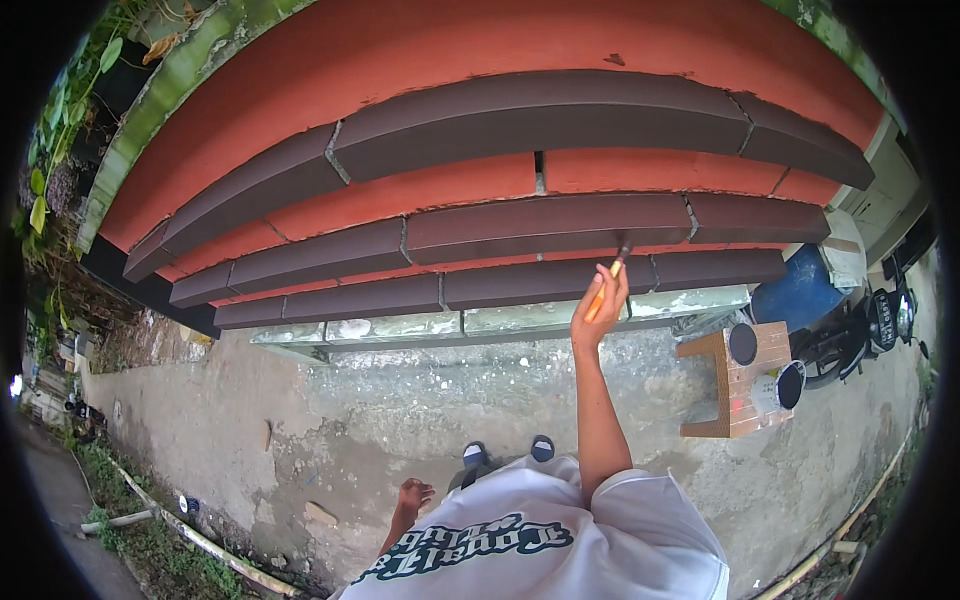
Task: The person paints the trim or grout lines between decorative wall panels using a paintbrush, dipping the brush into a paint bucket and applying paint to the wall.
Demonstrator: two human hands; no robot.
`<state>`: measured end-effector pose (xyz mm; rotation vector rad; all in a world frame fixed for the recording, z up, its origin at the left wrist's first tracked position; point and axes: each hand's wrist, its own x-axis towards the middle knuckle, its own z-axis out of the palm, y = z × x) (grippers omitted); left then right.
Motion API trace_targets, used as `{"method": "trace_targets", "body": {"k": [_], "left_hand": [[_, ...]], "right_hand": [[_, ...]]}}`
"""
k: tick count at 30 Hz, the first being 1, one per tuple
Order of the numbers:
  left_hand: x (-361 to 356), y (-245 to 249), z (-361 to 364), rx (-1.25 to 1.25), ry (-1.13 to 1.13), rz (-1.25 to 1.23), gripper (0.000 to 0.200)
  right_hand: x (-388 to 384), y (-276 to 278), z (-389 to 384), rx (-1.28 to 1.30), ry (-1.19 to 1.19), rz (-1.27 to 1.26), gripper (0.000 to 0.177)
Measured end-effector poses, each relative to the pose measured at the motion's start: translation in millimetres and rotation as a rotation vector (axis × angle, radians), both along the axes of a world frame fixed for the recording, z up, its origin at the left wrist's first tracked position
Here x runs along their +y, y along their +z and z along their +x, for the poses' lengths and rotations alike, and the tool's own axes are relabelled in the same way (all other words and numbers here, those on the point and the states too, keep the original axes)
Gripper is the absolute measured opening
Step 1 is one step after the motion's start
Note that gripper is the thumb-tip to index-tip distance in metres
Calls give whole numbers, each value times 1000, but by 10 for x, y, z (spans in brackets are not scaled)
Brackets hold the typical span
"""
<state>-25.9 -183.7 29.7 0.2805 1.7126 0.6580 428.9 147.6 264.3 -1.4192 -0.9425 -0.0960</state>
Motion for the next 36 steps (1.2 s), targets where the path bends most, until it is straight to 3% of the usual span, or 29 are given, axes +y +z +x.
{"method": "trace_targets", "body": {"k": [4, 9, 10, 12, 19, 25, 30, 36], "left_hand": [[-45, 21, -87, -35, -24, -47, 13], [-99, -31, -246, -73, -167, 130, 18], [-18, 61, -220, -50, -102, 34, 22], [108, 182, -231, -47, -74, 72, 25], [219, 97, -564, -17, -72, 42, 31], [87, 80, -698, -33, -105, -75, 32], [-57, 79, -877, -67, -103, -74, 35], [-16, -3, -1182, -38, -93, -68, 38]], "right_hand": [[156, 97, -672, -27, 121, -20, 22], [-7, 28, -1252, -130, 610, -53, 18], [2, 16, -1286, -133, 621, -67, 18], [1, -2, -1283, -144, 647, -106, 18], [-62, 127, -647, 29, 2, -10, 24], [156, -24, -1558, -108, 259, -54, 15], [116, -34, -2200, -221, 735, -104, 16], [110, -15, -1762, -175, 410, -80, 18]]}}
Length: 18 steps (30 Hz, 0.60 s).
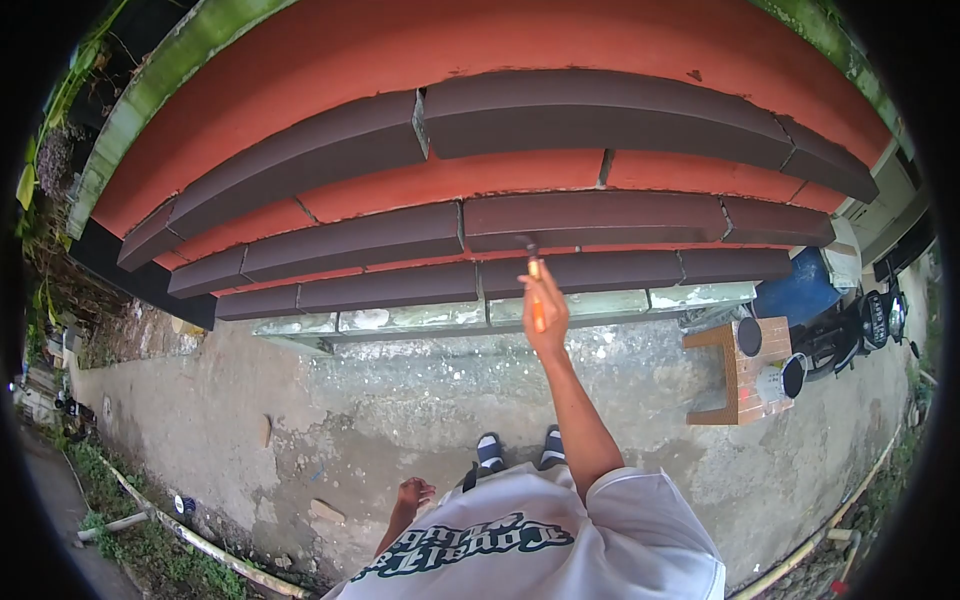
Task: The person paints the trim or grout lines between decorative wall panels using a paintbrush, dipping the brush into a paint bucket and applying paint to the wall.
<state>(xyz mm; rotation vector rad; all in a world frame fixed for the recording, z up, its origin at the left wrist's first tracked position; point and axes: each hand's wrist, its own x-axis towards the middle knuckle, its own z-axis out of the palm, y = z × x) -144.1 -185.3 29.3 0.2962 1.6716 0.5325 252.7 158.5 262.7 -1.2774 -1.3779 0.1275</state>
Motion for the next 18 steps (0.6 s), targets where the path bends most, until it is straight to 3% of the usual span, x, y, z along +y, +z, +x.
{"method": "trace_targets", "body": {"k": [3, 7, 11, 13, 18], "left_hand": [[66, -121, -168, -21, 16, 41, 39], [145, -206, -259, -5, -9, 15, 38], [214, -244, -242, -28, -51, -1, 33], [251, -213, -201, -40, -61, 27, 32], [337, -33, -201, -1, -75, 48, 27]], "right_hand": [[-92, 54, 148, 93, -192, 42, 19], [-28, 85, -96, 77, -155, 56, 18], [42, 39, -526, -52, 218, -10, 16], [33, 111, -588, -103, 245, -37, 17], [5, -27, -72, 13, -124, 50, 19]]}}
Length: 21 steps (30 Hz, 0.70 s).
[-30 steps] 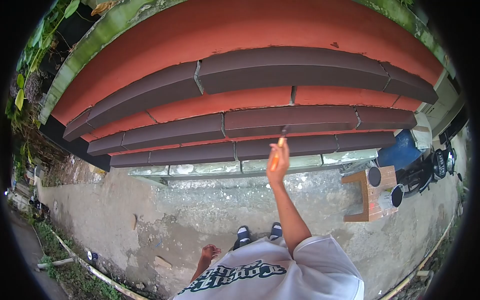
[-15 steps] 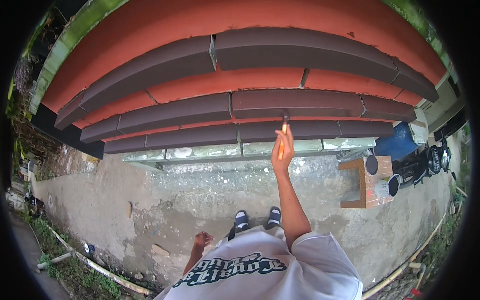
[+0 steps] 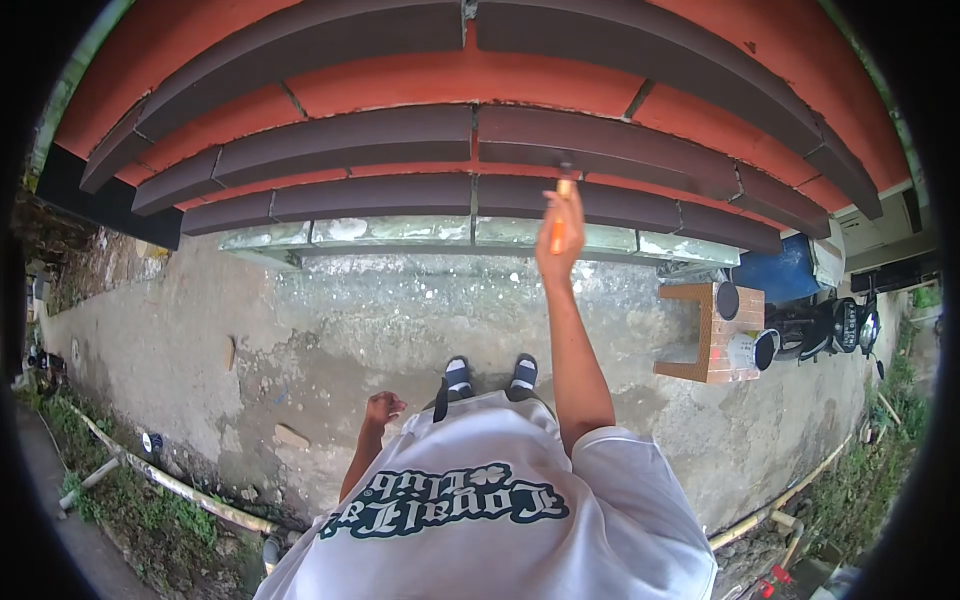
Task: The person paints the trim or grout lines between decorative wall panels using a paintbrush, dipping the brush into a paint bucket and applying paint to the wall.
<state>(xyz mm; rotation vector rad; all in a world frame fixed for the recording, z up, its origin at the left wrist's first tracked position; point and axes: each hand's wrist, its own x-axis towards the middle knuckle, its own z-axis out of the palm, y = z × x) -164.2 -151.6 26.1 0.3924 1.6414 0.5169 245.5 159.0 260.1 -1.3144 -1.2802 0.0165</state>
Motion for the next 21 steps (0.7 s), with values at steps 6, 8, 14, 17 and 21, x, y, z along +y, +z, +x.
{"method": "trace_targets", "body": {"k": [6, 8, 14, 17, 21], "left_hand": [[-299, -29, -191, 11, 36, -45, 27], [-396, -80, -235, 19, 41, -106, 27], [-397, -66, -265, 11, 19, -125, 27], [-232, -85, -240, 5, 3, -92, 27], [-103, -96, -275, -6, -60, -50, 27]], "right_hand": [[116, 12, 0, 32, -162, 53, 19], [143, -5, -388, -18, -24, 12, 18], [24, 105, -852, -76, 365, -111, 17], [76, -9, -312, -12, 146, -70, 19], [10, -3, 285, 4, -289, 76, 21]]}}
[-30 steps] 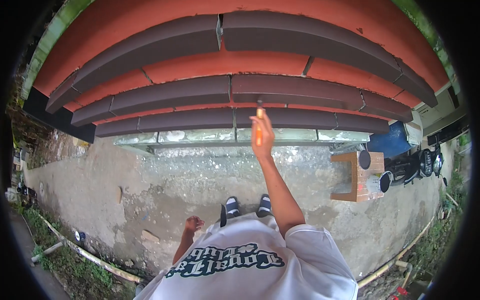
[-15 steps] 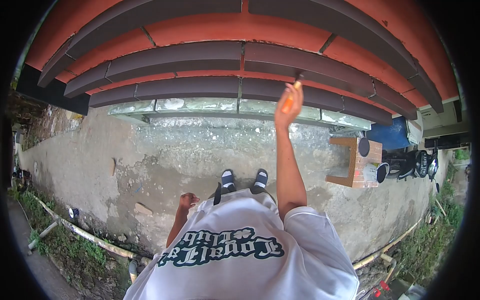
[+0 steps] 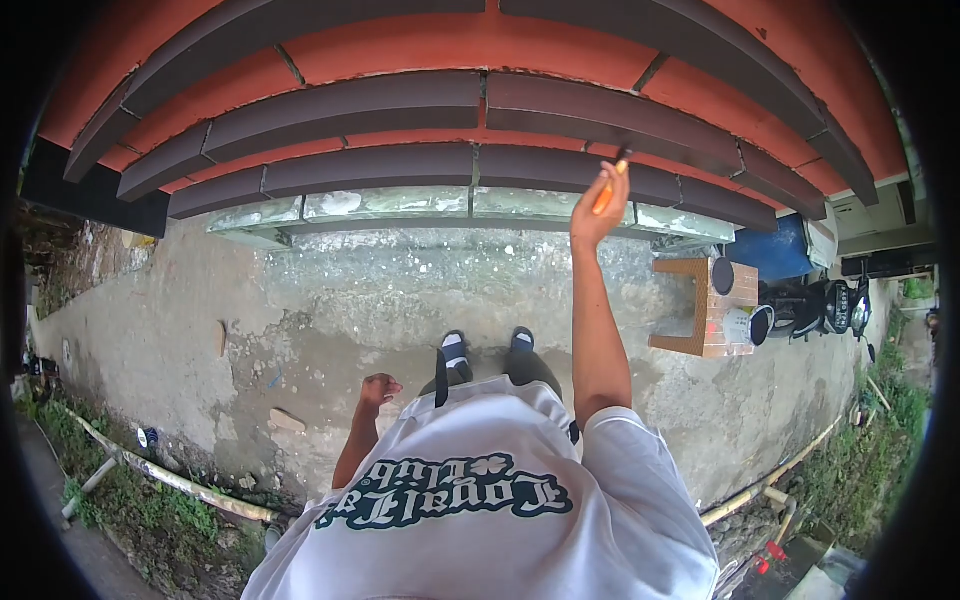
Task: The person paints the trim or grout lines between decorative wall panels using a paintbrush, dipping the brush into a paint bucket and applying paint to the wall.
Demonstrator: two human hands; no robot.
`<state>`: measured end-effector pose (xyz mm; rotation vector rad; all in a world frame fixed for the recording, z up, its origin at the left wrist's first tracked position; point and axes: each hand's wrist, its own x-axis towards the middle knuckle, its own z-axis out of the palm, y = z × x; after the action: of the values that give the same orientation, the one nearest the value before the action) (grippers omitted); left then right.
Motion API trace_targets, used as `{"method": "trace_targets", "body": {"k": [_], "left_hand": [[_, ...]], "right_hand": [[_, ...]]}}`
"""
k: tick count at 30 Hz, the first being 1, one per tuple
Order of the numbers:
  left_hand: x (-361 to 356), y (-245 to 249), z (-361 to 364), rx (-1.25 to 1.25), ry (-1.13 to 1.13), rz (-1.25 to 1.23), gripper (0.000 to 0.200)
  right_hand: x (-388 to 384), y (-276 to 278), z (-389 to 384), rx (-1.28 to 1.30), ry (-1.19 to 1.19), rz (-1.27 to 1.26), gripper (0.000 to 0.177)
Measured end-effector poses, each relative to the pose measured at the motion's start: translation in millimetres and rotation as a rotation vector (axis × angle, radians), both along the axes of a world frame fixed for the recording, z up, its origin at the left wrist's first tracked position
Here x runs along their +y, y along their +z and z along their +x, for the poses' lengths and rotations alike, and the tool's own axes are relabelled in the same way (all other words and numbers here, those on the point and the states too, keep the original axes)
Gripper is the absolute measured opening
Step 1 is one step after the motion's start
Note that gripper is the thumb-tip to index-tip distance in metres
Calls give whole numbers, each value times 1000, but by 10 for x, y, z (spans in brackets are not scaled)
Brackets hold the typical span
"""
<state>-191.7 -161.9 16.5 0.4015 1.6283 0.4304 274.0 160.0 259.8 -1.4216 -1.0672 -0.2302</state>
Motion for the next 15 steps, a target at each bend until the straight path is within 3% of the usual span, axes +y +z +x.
{"method": "trace_targets", "body": {"k": [2, 5, 9, 12, 15], "left_hand": [[44, -36, -83, -10, -35, -18, 25], [10, 12, -140, 22, 1, 17, 25], [-115, 84, -73, 75, 157, 42, 25], [-270, 184, 108, 86, 180, 7, 25], [-419, 223, 305, 64, 161, -45, 23]], "right_hand": [[24, 40, 14, 11, -32, 17, 21], [132, -31, -432, -68, 163, -20, 19], [69, -118, -1104, 15, 409, -157, 21], [58, -233, -1196, -115, 677, -171, 17], [123, -212, -1051, -129, 688, -208, 17]]}}
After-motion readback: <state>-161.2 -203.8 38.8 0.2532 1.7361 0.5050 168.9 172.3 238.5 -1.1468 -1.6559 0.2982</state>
